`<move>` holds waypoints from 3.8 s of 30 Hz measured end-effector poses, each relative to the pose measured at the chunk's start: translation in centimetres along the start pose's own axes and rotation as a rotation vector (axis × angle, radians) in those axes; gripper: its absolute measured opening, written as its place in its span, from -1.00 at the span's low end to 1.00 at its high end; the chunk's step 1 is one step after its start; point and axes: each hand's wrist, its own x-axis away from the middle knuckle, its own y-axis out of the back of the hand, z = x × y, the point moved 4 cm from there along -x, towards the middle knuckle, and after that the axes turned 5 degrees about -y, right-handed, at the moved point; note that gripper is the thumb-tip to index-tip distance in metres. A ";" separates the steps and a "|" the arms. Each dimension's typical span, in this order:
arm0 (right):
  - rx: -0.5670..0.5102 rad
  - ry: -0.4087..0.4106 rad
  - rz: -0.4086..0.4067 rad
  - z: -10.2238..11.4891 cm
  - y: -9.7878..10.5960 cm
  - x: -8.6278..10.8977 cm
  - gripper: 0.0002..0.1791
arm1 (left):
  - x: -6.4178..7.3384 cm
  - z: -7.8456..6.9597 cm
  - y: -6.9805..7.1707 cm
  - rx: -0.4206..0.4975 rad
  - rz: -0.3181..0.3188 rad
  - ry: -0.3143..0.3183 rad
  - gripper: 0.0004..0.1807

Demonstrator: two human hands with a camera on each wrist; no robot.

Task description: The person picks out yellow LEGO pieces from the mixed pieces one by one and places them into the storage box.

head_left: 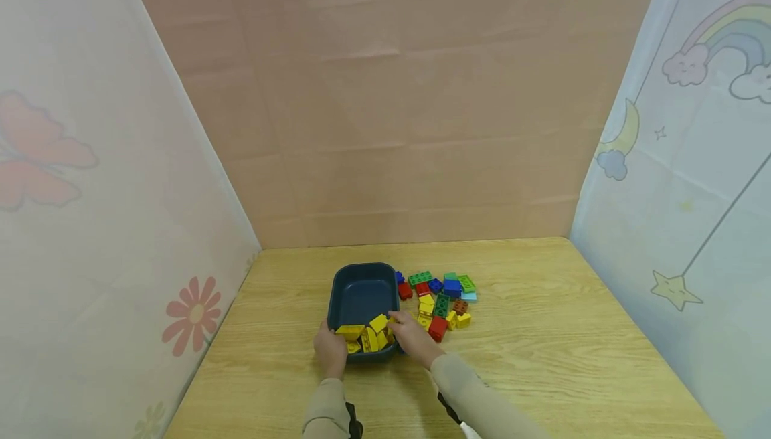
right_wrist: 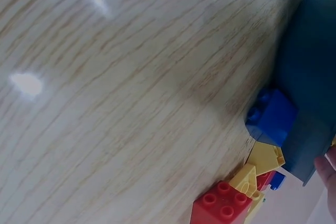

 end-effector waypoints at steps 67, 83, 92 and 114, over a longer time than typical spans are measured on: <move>0.353 -0.222 -0.328 -9.6 1.7 6.7 -0.75 | 0.3 -0.1 0.4 -0.036 -0.006 -0.009 -0.57; 0.344 -0.334 -0.195 -10.6 1.9 7.7 -0.70 | 0.3 0.0 0.3 -0.045 -0.042 -0.041 -0.61; 0.306 -0.366 -0.140 -10.3 1.7 7.6 -0.80 | 0.2 0.2 0.1 -0.033 -0.019 -0.022 -0.59; 0.426 -0.268 -0.301 -9.3 2.4 6.9 -0.82 | 0.3 0.0 0.3 -0.046 0.003 -0.008 -0.58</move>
